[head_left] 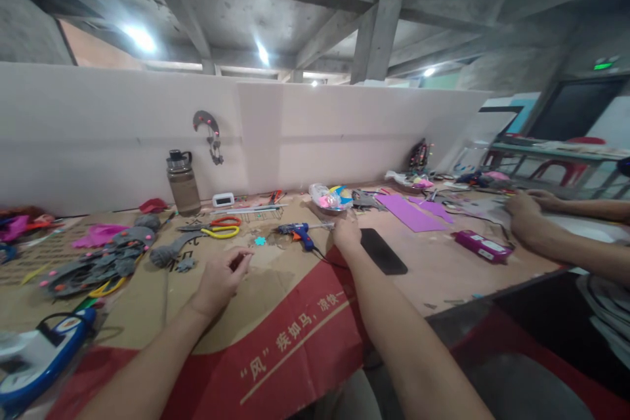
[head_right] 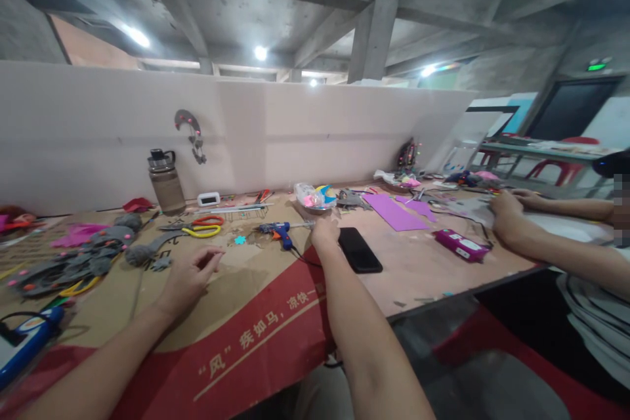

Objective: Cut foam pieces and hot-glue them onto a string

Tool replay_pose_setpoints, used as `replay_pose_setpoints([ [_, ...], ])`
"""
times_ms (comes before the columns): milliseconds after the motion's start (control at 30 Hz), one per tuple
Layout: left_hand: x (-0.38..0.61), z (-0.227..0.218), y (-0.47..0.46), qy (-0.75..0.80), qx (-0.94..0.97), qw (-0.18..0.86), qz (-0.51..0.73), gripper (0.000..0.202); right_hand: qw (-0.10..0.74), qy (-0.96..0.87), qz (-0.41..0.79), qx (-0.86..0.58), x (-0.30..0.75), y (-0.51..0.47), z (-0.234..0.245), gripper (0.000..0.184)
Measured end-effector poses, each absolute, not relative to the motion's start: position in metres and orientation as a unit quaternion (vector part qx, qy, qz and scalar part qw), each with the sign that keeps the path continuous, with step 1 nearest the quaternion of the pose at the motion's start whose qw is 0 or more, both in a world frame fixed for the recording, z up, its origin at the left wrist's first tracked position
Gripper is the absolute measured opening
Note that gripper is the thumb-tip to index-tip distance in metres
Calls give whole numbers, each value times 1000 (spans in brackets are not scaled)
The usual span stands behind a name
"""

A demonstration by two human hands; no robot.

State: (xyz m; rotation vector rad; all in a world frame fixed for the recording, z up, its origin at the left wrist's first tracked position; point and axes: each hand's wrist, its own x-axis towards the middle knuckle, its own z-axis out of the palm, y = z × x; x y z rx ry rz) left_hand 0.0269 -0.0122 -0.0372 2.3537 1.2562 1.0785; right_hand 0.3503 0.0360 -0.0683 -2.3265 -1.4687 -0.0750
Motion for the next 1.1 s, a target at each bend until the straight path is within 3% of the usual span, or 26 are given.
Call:
replay_pose_setpoints([
  [200, 28, -33, -17, 417, 816, 142, 374, 24, 336, -468, 2, -817, 348, 29, -55, 25],
  [333, 28, -33, -17, 422, 779, 213, 413, 25, 461, -463, 48, -756, 348, 18, -22, 26],
  [467, 29, -31, -12, 418, 682, 369, 473, 33, 545, -522, 184, -631, 314, 1, 8, 31],
  [500, 30, -30, -11, 401, 655, 414, 488, 37, 584, -537, 299, -531, 299, -4, 13, 30],
  [567, 30, -26, -11, 354, 614, 499, 498, 51, 573, -553, 445, -411, 266, -14, 18, 29],
  [700, 30, -22, -14, 262, 580, 641, 430, 57, 480, -592, 524, -380, 207, -21, 10, 23],
  [867, 21, -24, -4, 358, 521, 596, 495, 27, 479, -558, 557, -387, 183, -14, -11, 23],
  [1100, -5, -14, 13, 355, 410, 598, 590, 24, 454, -527, 631, -343, 212, -13, -17, 32],
])
